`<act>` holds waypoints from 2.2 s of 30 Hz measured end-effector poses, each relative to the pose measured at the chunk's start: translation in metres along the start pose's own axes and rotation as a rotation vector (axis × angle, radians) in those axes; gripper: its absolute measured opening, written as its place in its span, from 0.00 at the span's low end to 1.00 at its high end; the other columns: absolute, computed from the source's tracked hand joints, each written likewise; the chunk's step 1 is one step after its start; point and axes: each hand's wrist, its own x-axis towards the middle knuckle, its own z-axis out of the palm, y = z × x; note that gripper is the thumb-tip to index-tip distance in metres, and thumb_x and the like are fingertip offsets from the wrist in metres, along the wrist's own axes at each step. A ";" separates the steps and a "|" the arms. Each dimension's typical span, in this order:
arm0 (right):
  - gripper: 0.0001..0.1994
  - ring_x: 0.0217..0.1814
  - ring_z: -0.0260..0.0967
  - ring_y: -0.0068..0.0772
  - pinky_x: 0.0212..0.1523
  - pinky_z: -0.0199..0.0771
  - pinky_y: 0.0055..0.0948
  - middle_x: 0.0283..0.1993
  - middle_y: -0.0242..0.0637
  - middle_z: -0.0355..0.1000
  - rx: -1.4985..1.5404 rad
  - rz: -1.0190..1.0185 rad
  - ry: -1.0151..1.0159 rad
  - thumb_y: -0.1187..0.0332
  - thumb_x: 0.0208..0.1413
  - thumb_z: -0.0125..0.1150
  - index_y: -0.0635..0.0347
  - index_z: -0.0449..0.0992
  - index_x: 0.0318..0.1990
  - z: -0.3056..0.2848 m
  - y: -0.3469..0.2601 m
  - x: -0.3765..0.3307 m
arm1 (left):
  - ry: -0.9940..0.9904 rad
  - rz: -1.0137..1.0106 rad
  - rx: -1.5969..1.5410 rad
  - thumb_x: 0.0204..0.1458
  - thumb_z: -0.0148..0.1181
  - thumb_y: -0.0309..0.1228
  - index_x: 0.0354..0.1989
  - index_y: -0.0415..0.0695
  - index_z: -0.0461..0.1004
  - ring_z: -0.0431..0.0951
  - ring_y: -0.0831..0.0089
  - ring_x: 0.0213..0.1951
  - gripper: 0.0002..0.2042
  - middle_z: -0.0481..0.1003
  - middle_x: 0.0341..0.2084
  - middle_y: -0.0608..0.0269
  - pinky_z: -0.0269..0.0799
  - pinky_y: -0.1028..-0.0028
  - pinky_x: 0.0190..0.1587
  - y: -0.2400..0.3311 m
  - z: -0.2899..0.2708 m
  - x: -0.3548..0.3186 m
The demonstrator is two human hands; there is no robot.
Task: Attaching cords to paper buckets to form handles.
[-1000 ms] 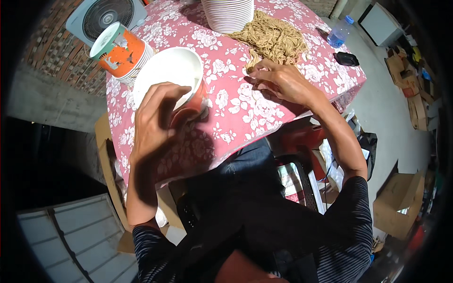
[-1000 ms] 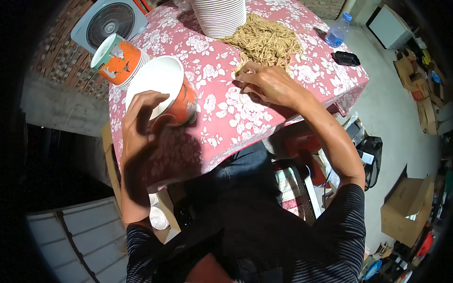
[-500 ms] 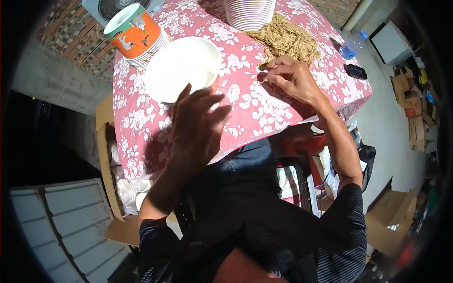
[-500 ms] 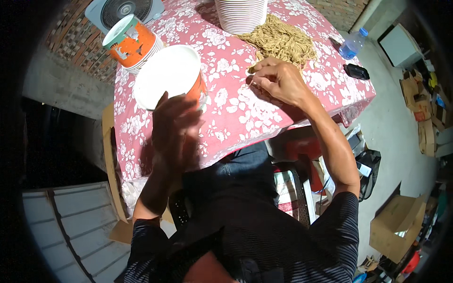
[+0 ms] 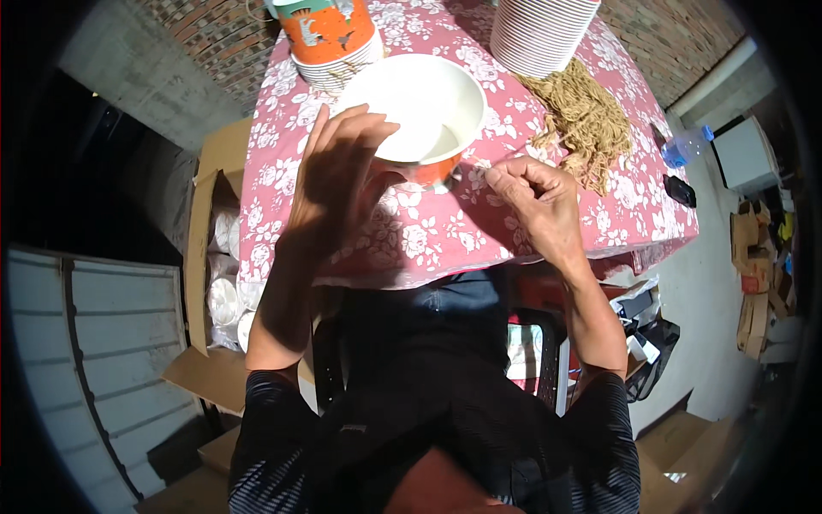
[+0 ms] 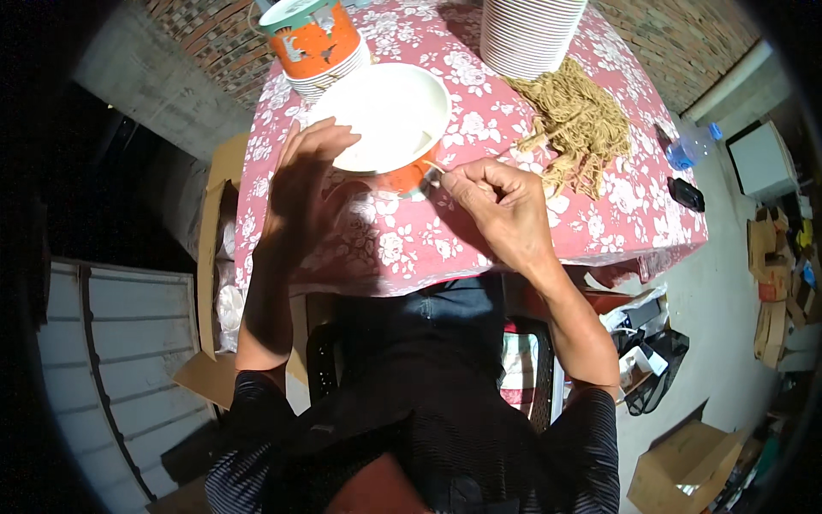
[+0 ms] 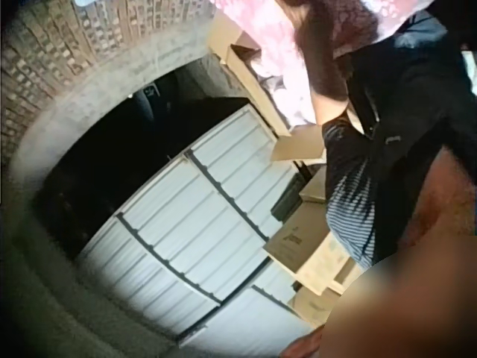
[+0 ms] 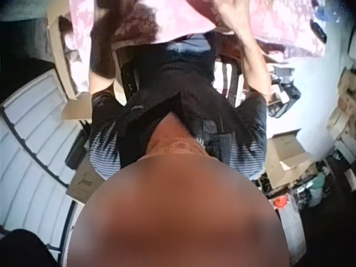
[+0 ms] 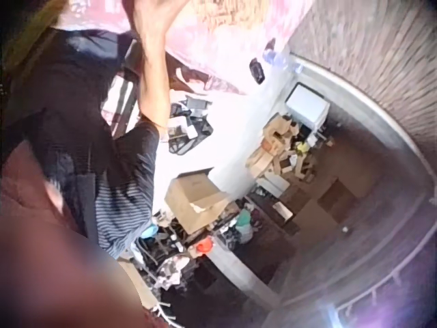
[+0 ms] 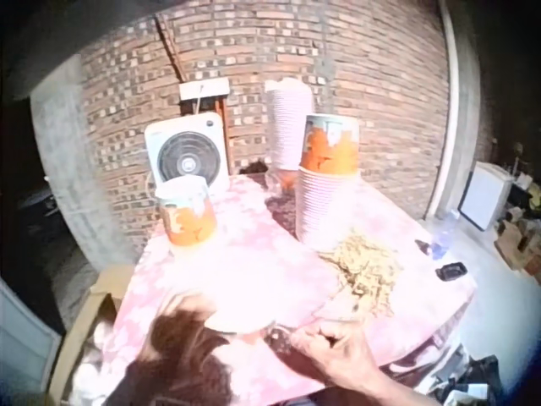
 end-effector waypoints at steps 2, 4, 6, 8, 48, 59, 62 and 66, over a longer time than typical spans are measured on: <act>0.05 0.24 0.51 0.07 0.26 0.52 0.17 0.20 0.14 0.61 0.006 -0.002 0.022 0.72 0.63 0.70 0.66 0.86 0.38 0.006 0.000 -0.004 | 0.085 0.010 -0.019 0.49 0.76 0.36 0.59 0.47 0.71 0.72 0.47 0.62 0.29 0.74 0.55 0.52 0.58 0.42 0.71 -0.002 -0.002 0.003; 0.05 0.23 0.52 0.07 0.25 0.51 0.17 0.20 0.14 0.62 0.005 0.007 0.033 0.72 0.63 0.70 0.66 0.86 0.38 0.011 0.001 -0.005 | 0.103 0.040 -0.036 0.50 0.75 0.36 0.58 0.46 0.71 0.71 0.46 0.63 0.28 0.74 0.55 0.52 0.58 0.43 0.71 0.002 0.004 0.004; 0.06 0.23 0.52 0.06 0.24 0.51 0.17 0.20 0.15 0.64 0.041 0.028 0.048 0.72 0.63 0.70 0.67 0.86 0.39 0.016 0.000 -0.006 | 0.076 0.050 0.048 0.53 0.74 0.35 0.55 0.45 0.73 0.77 0.51 0.57 0.23 0.79 0.46 0.54 0.63 0.45 0.70 0.024 0.009 0.013; 0.06 0.28 0.62 0.11 0.31 0.63 0.18 0.27 0.23 0.73 0.013 0.042 0.037 0.73 0.63 0.69 0.67 0.86 0.41 0.017 -0.003 -0.008 | 0.061 0.052 -0.031 0.54 0.72 0.34 0.55 0.45 0.73 0.81 0.54 0.50 0.22 0.80 0.41 0.55 0.65 0.47 0.69 0.023 0.017 0.012; 0.04 0.38 0.75 0.22 0.38 0.75 0.22 0.44 0.39 0.78 -0.130 -0.465 -0.136 0.78 0.61 0.66 0.70 0.84 0.38 0.016 -0.031 0.018 | -0.052 0.018 -0.360 0.57 0.67 0.31 0.38 0.42 0.79 0.83 0.55 0.41 0.07 0.83 0.36 0.55 0.77 0.60 0.52 0.009 -0.037 0.013; 0.05 0.37 0.74 0.19 0.36 0.74 0.22 0.43 0.38 0.78 0.015 -0.317 -0.083 0.77 0.63 0.64 0.71 0.84 0.39 0.037 -0.042 0.041 | -0.100 -0.101 -0.521 0.54 0.55 0.25 0.39 0.36 0.80 0.82 0.53 0.34 0.09 0.80 0.30 0.49 0.77 0.61 0.42 0.009 -0.039 0.046; 0.06 0.39 0.75 0.22 0.43 0.77 0.24 0.40 0.37 0.78 -0.014 -0.354 -0.085 0.76 0.63 0.64 0.70 0.84 0.39 0.040 -0.045 0.048 | -0.182 -0.204 -0.609 0.53 0.54 0.27 0.39 0.35 0.79 0.82 0.53 0.33 0.10 0.80 0.29 0.47 0.77 0.62 0.41 0.002 -0.043 0.047; 0.06 0.40 0.75 0.22 0.43 0.77 0.25 0.41 0.36 0.79 -0.020 -0.345 -0.089 0.76 0.63 0.65 0.70 0.84 0.39 0.045 -0.047 0.054 | -0.193 -0.322 -0.532 0.52 0.55 0.31 0.37 0.34 0.77 0.81 0.56 0.29 0.12 0.79 0.27 0.46 0.78 0.61 0.39 0.005 -0.045 0.049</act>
